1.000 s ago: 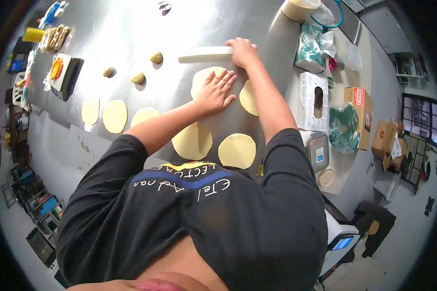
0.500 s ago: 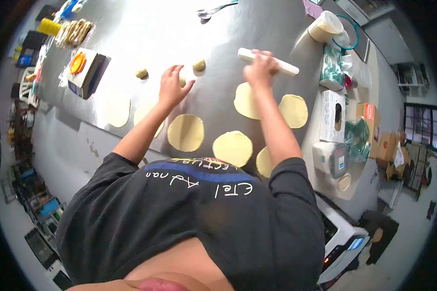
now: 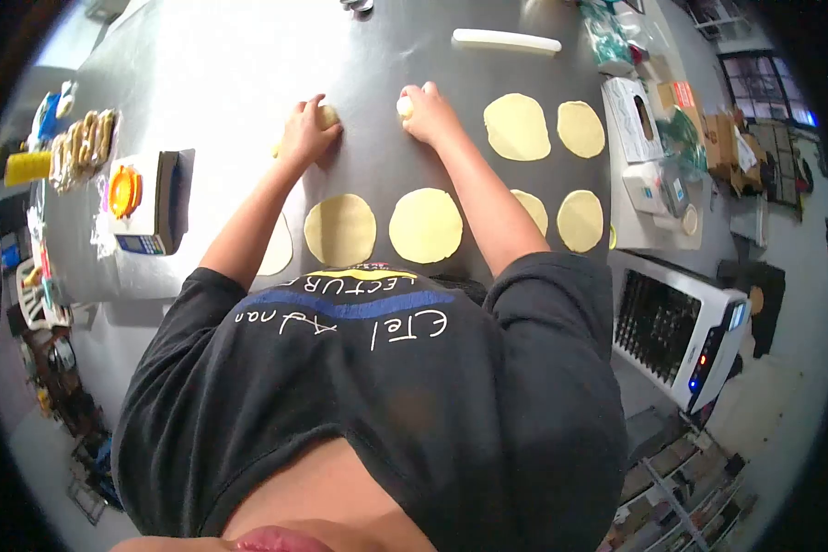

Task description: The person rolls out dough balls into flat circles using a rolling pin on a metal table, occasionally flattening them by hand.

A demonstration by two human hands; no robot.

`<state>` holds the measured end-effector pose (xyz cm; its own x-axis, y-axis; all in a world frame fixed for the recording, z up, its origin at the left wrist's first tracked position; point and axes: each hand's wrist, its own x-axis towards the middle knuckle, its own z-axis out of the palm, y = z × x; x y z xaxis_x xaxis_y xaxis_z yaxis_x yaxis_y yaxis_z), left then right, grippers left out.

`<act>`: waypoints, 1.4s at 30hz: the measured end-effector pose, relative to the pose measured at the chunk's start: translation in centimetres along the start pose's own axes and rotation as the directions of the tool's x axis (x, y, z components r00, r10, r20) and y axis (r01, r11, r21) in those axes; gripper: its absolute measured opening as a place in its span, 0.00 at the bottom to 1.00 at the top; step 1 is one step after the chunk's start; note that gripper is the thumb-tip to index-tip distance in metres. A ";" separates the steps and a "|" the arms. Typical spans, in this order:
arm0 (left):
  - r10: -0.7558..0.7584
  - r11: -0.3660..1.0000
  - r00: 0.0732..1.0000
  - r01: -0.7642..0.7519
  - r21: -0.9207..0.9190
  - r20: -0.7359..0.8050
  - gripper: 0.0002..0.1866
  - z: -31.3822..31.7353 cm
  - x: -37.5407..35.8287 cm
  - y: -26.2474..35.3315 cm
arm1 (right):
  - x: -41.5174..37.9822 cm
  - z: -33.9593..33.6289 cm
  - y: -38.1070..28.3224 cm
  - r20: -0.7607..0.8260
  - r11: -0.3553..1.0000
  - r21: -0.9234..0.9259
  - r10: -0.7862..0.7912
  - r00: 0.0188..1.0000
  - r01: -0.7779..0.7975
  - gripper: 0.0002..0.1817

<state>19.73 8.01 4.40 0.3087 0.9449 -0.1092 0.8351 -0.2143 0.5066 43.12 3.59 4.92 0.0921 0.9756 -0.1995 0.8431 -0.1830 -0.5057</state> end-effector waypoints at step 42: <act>0.147 0.882 0.986 -0.167 -0.440 -0.081 0.38 9.0 0.9 12.2 | -6.8 -9.1 8.5 -0.099 0.919 0.358 -0.139 0.985 0.165 0.24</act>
<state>34.27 4.03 2.77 0.3903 0.9200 0.0357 0.4849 -0.2384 0.8414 54.53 -3.51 9.64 0.0261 0.9987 -0.0438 0.6007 -0.0506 -0.7979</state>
